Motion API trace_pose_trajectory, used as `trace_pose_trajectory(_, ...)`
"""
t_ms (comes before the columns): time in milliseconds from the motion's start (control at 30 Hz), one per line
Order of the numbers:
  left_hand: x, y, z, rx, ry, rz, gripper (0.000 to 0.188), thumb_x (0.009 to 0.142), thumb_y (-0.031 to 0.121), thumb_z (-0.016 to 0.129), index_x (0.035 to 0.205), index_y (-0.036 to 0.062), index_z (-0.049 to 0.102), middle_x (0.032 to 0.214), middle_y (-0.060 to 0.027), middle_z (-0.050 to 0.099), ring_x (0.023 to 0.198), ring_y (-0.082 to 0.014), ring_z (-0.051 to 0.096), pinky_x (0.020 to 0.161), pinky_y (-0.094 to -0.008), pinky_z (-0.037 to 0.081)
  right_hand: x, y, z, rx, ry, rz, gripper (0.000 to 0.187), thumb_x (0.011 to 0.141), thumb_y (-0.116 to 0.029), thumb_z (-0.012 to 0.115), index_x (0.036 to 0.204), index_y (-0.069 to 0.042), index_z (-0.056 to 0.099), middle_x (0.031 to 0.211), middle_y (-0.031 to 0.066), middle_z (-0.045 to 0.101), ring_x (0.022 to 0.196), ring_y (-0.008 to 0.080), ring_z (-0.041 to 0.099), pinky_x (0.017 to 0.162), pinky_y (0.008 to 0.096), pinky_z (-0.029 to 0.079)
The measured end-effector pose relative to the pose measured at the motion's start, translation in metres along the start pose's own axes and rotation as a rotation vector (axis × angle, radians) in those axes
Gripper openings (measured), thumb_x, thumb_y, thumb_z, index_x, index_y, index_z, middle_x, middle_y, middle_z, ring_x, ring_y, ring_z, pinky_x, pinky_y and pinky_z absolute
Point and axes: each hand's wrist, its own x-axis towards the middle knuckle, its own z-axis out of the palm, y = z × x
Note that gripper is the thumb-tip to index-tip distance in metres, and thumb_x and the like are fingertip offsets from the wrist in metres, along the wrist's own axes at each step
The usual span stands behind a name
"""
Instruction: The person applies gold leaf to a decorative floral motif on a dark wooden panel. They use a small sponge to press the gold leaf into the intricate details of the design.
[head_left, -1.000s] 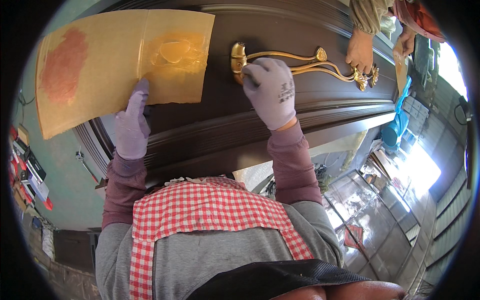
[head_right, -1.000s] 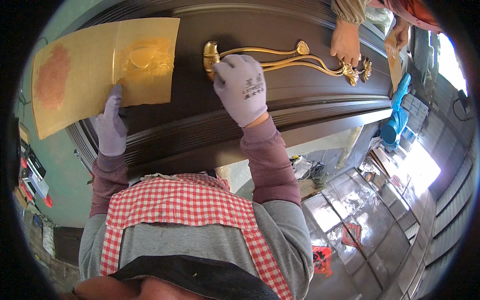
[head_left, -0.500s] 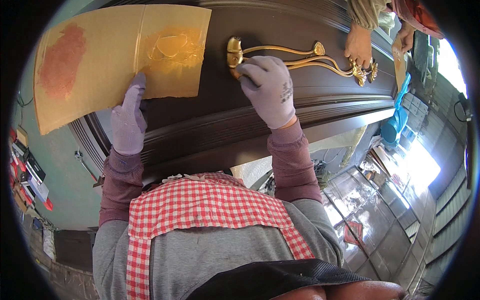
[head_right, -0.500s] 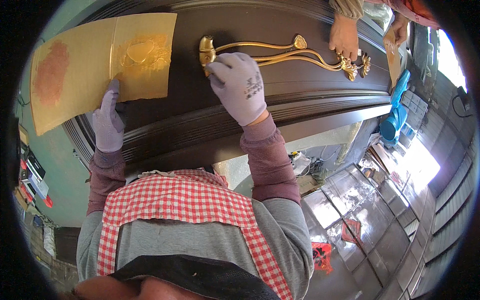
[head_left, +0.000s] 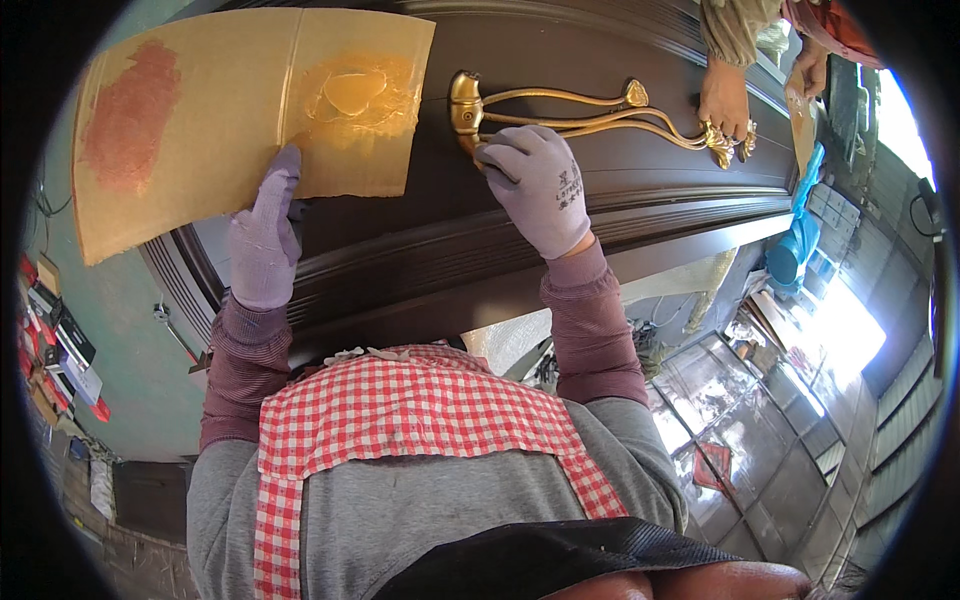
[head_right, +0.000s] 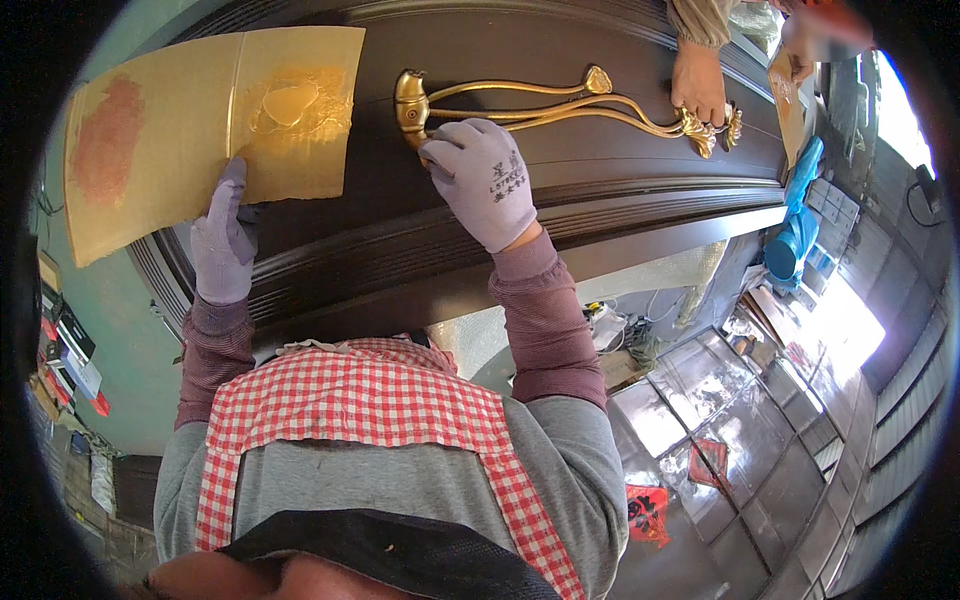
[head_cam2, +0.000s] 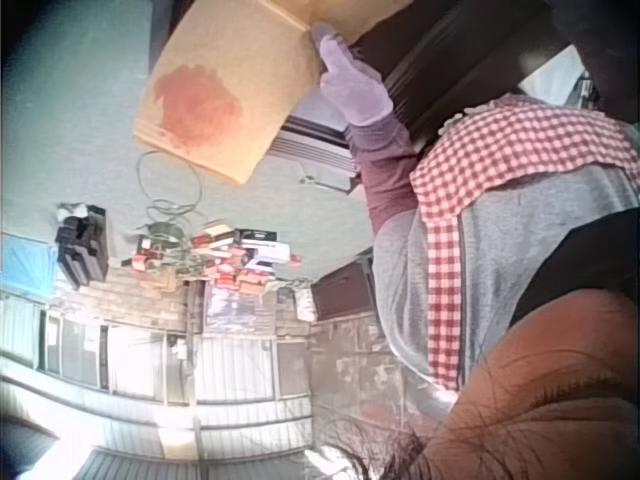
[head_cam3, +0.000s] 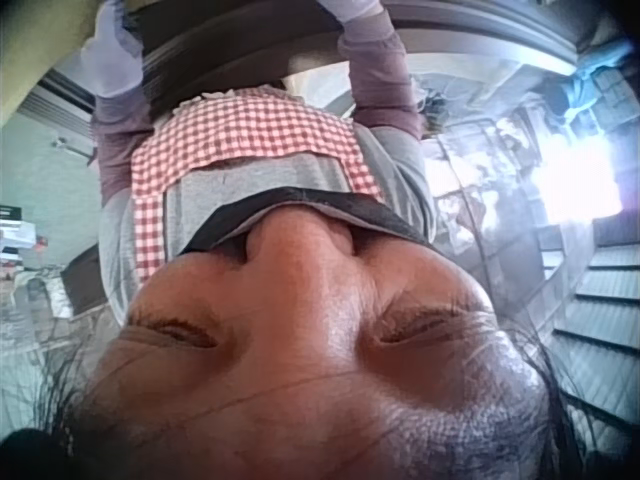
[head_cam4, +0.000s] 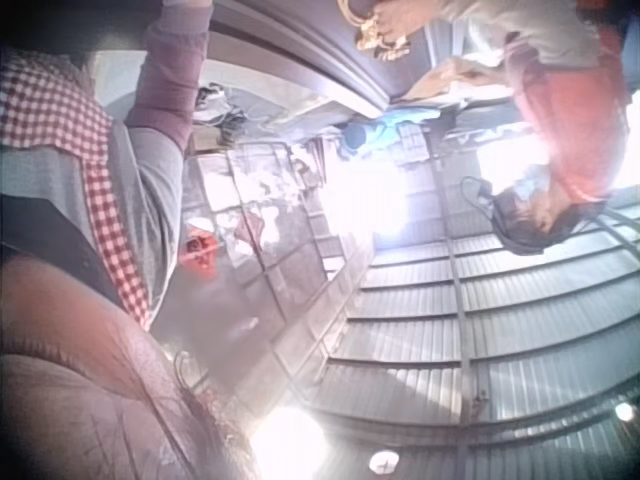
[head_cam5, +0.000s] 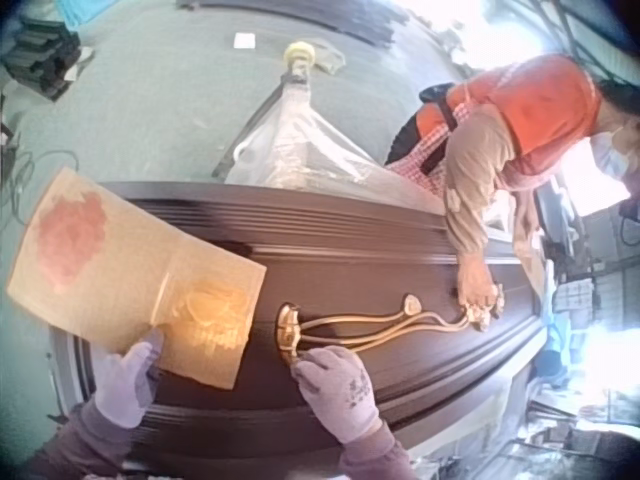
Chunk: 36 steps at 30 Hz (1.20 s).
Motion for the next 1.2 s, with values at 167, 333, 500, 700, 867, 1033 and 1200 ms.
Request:
trace_pose_trajectory(167,0.003,0.008,-0.003,0.027,-0.083,-0.053,0.057,0.093,-0.015,0.056,0.145,0.0084,0.057,0.14,-0.0212,0.073,0.12,-0.0418,0.075,0.102,-0.0456,0.062,-0.006,0.003,-0.007,0.014,0.04,0.059,0.023,0.078,-0.005,0.083,0.1,-0.01,0.077,0.103,0.0063,0.073,0.098,0.0319,0.071,0.09,0.0449,0.057)
trace_pose_trajectory(333,0.004,0.009,-0.001,0.011,-0.029,0.054,0.051,0.098,-0.006,0.054,0.147,0.0064,0.055,0.134,-0.0228,0.075,0.117,-0.042,0.076,0.1,-0.0456,0.062,-0.008,0.002,0.008,0.008,0.041,0.027,0.023,0.078,-0.006,0.082,0.101,-0.011,0.077,0.105,0.0055,0.073,0.1,0.0316,0.071,0.091,0.0454,0.057)
trace_pose_trajectory(500,0.016,0.018,0.002,0.008,0.051,0.136,0.032,0.107,0.007,0.055,0.137,0.0012,0.064,0.122,-0.0246,0.078,0.107,-0.0439,0.078,0.093,-0.0464,0.064,-0.011,0.0,0.0,-0.002,0.087,0.042,0.024,0.079,-0.004,0.081,0.101,-0.01,0.077,0.104,0.0064,0.073,0.101,0.0314,0.071,0.091,0.0447,0.057)
trace_pose_trajectory(700,0.02,0.042,-0.003,-0.014,-0.047,-0.09,0.049,0.103,-0.005,0.055,0.151,0.0046,0.063,0.129,-0.0236,0.077,0.114,-0.0365,0.079,0.103,-0.0429,0.06,-0.013,-0.001,-0.002,0.039,0.031,0.045,0.022,0.079,-0.009,0.078,0.1,-0.011,0.073,0.1,0.007,0.069,0.1,0.0315,0.068,0.09,0.0458,0.057)
trace_pose_trajectory(867,0.042,0.068,0.014,-0.293,-0.03,-0.081,0.046,0.107,-0.002,0.059,0.151,0.0062,0.063,0.128,-0.0182,0.078,0.111,-0.0272,0.079,0.097,-0.037,0.062,-0.036,-0.003,-0.035,0.241,0.358,0.223,0.026,0.08,-0.004,0.081,0.105,-0.008,0.074,0.11,0.0101,0.072,0.102,0.032,0.07,0.091,0.0415,0.056)
trace_pose_trajectory(1033,0.059,0.1,0.046,-0.43,-0.105,-0.074,0.042,0.106,-0.003,0.061,0.147,0.0052,0.066,0.126,-0.0178,0.076,0.114,-0.0264,0.076,0.1,-0.0356,0.059,-0.067,0.0,-0.045,0.645,0.614,0.606,0.034,0.091,0.003,0.076,0.123,0.001,0.066,0.115,0.0066,0.068,0.107,0.0173,0.066,0.097,0.0318,0.054)
trace_pose_trajectory(1200,0.068,0.138,0.083,-0.414,-0.156,0.098,0.036,0.103,0.005,0.067,0.139,0.0021,0.067,0.123,-0.0194,0.076,0.112,-0.0346,0.075,0.095,-0.0416,0.061,-0.083,-0.007,-0.081,0.506,0.638,0.589,0.043,0.088,0.008,0.08,0.128,0.002,0.065,0.129,0.0081,0.065,0.115,0.0177,0.067,0.102,0.0314,0.054)
